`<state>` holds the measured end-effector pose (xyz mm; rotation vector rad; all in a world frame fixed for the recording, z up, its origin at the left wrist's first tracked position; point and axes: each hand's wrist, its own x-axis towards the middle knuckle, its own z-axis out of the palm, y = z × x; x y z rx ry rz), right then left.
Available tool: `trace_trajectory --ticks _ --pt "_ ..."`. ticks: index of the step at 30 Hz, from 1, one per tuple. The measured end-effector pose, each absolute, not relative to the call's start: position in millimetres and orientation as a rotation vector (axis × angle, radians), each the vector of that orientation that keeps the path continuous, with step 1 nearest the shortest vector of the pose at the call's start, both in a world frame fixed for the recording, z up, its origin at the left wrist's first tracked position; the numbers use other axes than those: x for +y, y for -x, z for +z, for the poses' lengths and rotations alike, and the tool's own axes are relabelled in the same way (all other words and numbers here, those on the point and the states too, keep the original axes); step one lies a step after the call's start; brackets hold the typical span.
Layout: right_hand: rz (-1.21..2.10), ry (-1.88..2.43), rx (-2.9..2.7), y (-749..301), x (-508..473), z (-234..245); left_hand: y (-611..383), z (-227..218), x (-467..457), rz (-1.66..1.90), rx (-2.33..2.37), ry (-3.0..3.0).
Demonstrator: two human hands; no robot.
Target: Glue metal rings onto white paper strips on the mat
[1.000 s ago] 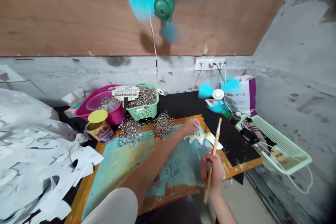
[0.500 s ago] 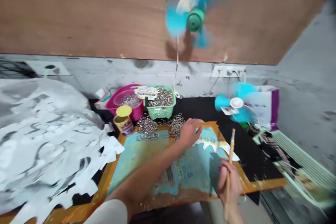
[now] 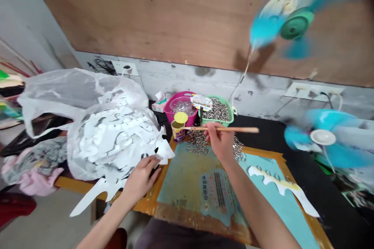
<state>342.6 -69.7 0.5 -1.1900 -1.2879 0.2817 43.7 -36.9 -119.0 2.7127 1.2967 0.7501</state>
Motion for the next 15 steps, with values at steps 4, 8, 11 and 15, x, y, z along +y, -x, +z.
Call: trace_trajectory --ticks 4,8,11,15 --pt "-0.051 1.27 -1.568 -313 -6 1 -22 -127 -49 0.563 1.501 -2.813" --pt "-0.138 1.312 -1.676 -300 19 -4 -20 -137 -51 0.487 1.601 -2.812" --pt "-0.005 1.32 -1.506 -306 11 -2 -20 -142 -47 0.572 1.597 -2.746" --pt "0.302 1.28 -1.022 -323 -8 0 -27 -132 -47 0.846 1.473 -2.49"
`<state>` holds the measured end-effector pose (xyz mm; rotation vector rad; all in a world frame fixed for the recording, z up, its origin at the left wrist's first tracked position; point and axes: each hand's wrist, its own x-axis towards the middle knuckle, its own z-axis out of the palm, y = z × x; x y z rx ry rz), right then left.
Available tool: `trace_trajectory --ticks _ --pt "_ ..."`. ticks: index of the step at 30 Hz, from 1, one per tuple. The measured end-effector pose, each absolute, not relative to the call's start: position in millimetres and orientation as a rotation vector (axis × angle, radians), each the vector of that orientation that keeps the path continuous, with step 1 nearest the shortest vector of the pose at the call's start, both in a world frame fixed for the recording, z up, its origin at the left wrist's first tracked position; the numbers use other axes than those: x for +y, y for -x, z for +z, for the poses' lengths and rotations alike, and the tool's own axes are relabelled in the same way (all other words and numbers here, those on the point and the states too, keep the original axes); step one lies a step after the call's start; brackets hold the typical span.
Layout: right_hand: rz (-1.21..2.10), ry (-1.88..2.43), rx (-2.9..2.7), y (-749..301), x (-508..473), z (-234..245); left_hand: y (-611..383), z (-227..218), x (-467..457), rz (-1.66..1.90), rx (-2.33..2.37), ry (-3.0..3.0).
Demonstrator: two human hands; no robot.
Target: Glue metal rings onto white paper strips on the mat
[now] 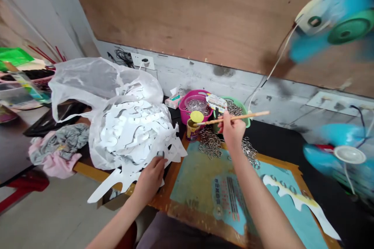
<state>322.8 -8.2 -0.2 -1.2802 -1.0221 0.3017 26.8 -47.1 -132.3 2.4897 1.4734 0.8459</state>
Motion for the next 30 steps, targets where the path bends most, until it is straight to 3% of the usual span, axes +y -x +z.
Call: trace_trajectory --ticks 8,18,24,27,30 --pt "0.663 1.158 -0.472 -350 -28 -38 -72 -102 -65 1.156 1.179 -1.779" --pt "1.08 0.949 -0.265 -371 -95 -72 -116 -130 -120 0.69 0.669 -1.629" --pt "1.056 0.793 -0.206 -386 -139 -92 -123 -118 -132 0.222 0.157 -1.8" --pt "0.996 0.83 -0.17 -391 -160 -101 -127 -116 -137 0.308 0.145 -2.003" --pt "0.92 0.918 -0.146 -393 -177 -110 -127 -122 -140 0.479 0.469 -2.106"
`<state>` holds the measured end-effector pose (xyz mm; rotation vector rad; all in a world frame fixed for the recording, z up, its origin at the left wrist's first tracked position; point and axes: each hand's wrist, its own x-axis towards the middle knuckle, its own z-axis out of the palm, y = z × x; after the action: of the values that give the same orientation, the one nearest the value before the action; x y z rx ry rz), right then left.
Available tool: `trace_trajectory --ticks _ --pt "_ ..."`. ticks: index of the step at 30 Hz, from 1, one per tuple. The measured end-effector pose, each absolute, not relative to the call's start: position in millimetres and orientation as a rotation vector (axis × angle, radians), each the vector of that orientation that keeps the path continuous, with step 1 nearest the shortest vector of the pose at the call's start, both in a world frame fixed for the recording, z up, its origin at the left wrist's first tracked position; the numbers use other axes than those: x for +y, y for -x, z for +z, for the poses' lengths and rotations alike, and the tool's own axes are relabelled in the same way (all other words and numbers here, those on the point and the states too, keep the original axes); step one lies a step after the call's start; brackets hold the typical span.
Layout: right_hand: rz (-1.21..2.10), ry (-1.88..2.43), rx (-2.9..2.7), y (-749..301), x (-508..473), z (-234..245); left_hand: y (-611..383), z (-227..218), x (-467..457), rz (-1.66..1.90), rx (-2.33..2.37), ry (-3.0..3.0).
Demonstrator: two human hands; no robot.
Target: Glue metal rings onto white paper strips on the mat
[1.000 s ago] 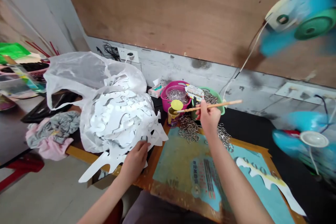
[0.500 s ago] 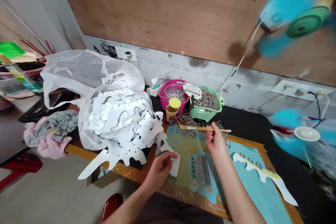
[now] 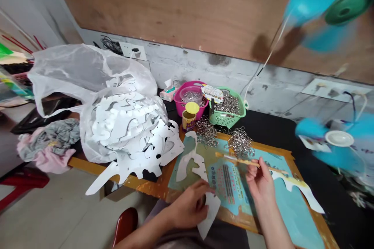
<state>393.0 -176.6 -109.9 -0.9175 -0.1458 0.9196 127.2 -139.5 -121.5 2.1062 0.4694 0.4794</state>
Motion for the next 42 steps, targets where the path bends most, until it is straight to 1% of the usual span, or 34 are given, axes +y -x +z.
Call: trace_trajectory --ticks 4,7,10,11,15,17,20,23,26,30,32,35,42 --pt "0.803 1.073 -0.21 -385 -186 -117 -123 -137 -121 0.601 0.936 -2.387" --pt "0.75 1.157 -0.264 -371 -184 -118 -122 -147 -97 0.534 1.213 -2.572" --pt "0.689 1.214 -0.325 -356 -181 -120 -123 -148 -82 0.505 1.499 -2.593" --pt "0.668 1.228 -0.353 -352 -180 -121 -124 -147 -80 0.526 1.527 -2.606" --pt "0.623 1.308 -0.48 -343 -177 -127 -121 -139 -85 0.591 1.197 -2.74" --pt "0.594 1.38 -0.561 -340 -179 -129 -119 -137 -88 0.583 1.105 -2.733" --pt "0.497 1.468 -0.73 -334 -189 -132 -119 -138 -89 0.576 1.129 -2.685" --pt "0.371 1.495 -1.012 -326 -206 -132 -119 -141 -88 0.576 1.136 -2.663" --pt "0.187 1.453 -1.298 -320 -224 -131 -120 -143 -88 0.588 1.132 -2.658" --pt "-0.039 1.396 -1.529 -315 -241 -127 -121 -143 -89 0.609 1.121 -2.662" --pt "-0.046 1.417 -1.608 -314 -248 -123 -121 -143 -89 0.609 1.123 -2.656" --pt "0.038 1.399 -1.705 -315 -257 -120 -122 -143 -89 0.612 1.125 -2.649" --pt "0.111 1.292 -1.83 -323 -277 -129 -122 -142 -89 0.615 1.132 -2.649"
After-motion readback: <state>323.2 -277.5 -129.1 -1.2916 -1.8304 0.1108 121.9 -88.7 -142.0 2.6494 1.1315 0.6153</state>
